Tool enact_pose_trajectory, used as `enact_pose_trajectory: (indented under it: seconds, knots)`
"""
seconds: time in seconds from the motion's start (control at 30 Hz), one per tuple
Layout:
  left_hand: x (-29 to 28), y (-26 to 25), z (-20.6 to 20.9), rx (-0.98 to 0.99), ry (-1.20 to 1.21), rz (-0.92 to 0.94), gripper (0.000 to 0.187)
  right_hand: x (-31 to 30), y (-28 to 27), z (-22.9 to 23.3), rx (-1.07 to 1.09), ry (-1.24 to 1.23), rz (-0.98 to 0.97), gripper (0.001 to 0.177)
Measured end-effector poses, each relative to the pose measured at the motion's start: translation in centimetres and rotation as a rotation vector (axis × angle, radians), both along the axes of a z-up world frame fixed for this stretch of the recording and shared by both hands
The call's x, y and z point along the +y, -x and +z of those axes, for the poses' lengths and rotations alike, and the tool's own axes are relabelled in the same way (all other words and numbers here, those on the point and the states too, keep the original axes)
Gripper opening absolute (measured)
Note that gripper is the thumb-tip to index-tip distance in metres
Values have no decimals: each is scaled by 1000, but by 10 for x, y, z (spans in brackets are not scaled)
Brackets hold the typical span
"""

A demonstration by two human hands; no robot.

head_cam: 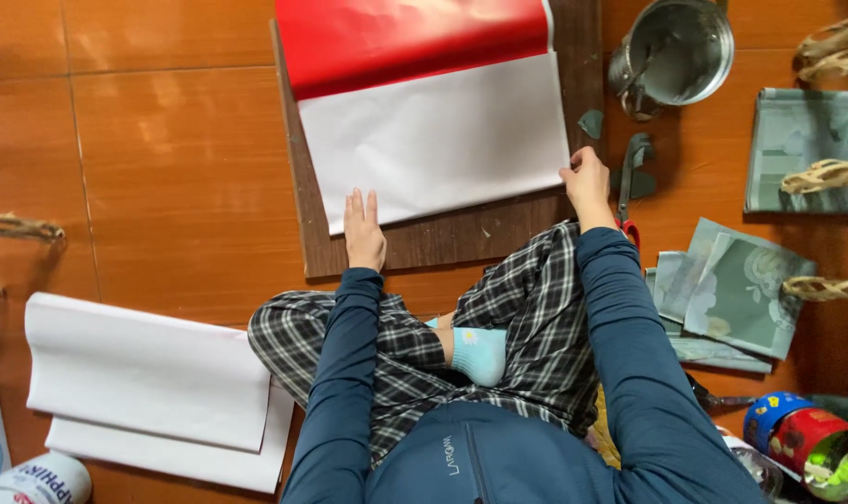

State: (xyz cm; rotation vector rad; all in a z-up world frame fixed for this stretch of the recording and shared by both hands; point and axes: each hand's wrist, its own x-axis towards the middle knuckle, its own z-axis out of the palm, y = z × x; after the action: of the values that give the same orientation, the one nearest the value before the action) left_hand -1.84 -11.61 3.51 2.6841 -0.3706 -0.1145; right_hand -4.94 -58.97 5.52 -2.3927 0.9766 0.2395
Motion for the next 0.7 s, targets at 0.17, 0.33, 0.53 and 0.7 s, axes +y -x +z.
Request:
enact_pose_trajectory:
  seconds: [0.17, 0.33, 0.53, 0.7]
  knots:
    - [-3, 6, -12, -3, -88, 34, 62, -2, 1, -9, 34, -13, -20, 28]
    - [-8, 8, -22, 182, -197, 87, 63, -2, 1, -7, 55, -26, -11, 29]
    - [-9, 7, -26, 224, -224, 99, 65, 1, 0, 0, 63, -26, 16, 24]
    - [-11, 4, -23, 250, -230, 107, 65, -1, -2, -1, 90, -27, 44, 21]
